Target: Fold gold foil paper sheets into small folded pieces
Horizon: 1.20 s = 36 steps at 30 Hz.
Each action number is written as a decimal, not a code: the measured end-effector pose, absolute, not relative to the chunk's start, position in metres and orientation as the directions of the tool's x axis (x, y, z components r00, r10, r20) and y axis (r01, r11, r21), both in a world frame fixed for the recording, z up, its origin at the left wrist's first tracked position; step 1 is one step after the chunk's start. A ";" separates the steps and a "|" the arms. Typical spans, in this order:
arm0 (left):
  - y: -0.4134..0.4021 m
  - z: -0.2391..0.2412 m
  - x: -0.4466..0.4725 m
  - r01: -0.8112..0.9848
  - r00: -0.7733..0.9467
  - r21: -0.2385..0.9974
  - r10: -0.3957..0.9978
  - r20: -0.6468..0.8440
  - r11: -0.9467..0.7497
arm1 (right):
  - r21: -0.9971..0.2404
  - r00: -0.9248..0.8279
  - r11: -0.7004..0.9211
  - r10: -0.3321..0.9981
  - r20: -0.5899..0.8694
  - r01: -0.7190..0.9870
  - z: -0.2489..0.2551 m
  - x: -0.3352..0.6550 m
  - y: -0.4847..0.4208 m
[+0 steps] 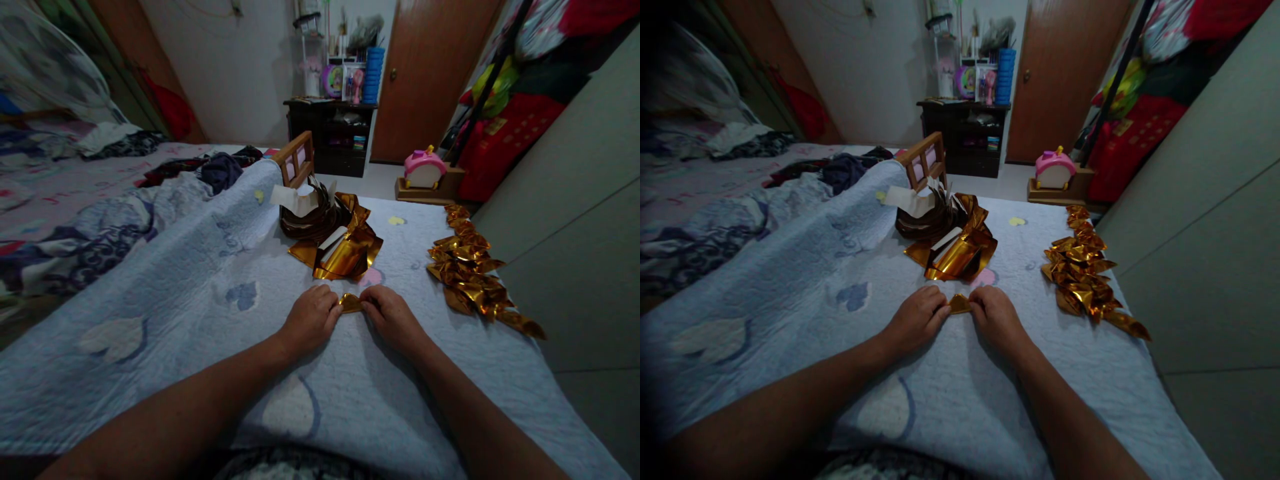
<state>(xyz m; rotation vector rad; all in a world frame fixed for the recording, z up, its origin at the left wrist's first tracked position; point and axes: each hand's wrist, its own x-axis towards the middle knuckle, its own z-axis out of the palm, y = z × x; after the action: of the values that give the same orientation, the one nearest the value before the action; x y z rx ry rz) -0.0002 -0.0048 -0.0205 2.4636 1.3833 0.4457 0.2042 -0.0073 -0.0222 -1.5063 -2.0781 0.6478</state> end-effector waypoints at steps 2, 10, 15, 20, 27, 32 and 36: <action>-0.004 -0.022 0.000 0.776 0.490 0.384 0.862 0.132 -0.500 | -0.629 -0.258 0.264 0.961 0.103 0.731 -0.022 0.203 -0.006; 0.000 -0.026 -0.004 0.712 0.483 0.503 0.862 0.154 -0.489 | -0.632 -0.263 0.252 0.961 0.079 0.733 -0.019 0.203 -0.007; 0.002 -0.026 -0.006 0.667 0.492 0.561 0.855 0.163 -0.491 | -0.590 -0.349 0.342 0.931 0.106 0.731 -0.022 0.206 -0.009; 0.002 -0.022 -0.005 0.641 0.527 0.553 0.829 0.187 -0.532 | -0.534 -0.382 0.397 0.913 0.145 0.747 -0.028 0.205 -0.009; 0.005 -0.024 -0.002 0.629 0.550 0.539 0.811 0.202 -0.561 | -0.534 -0.388 0.383 0.915 0.108 0.754 -0.024 0.206 -0.010; 0.006 -0.025 -0.004 0.615 0.564 0.554 0.804 0.187 -0.561 | -0.573 -0.337 0.321 0.938 0.082 0.754 -0.021 0.211 -0.010; 0.005 -0.024 -0.002 0.637 0.544 0.551 0.821 0.174 -0.539 | -0.547 -0.335 0.311 0.940 0.060 0.777 -0.022 0.212 -0.009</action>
<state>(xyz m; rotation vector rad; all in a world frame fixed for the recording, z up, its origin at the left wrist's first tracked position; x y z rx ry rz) -0.0023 0.0045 -0.0238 2.3580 1.1851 0.5861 0.2116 -0.0091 -0.0218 -1.5339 -2.2157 0.6096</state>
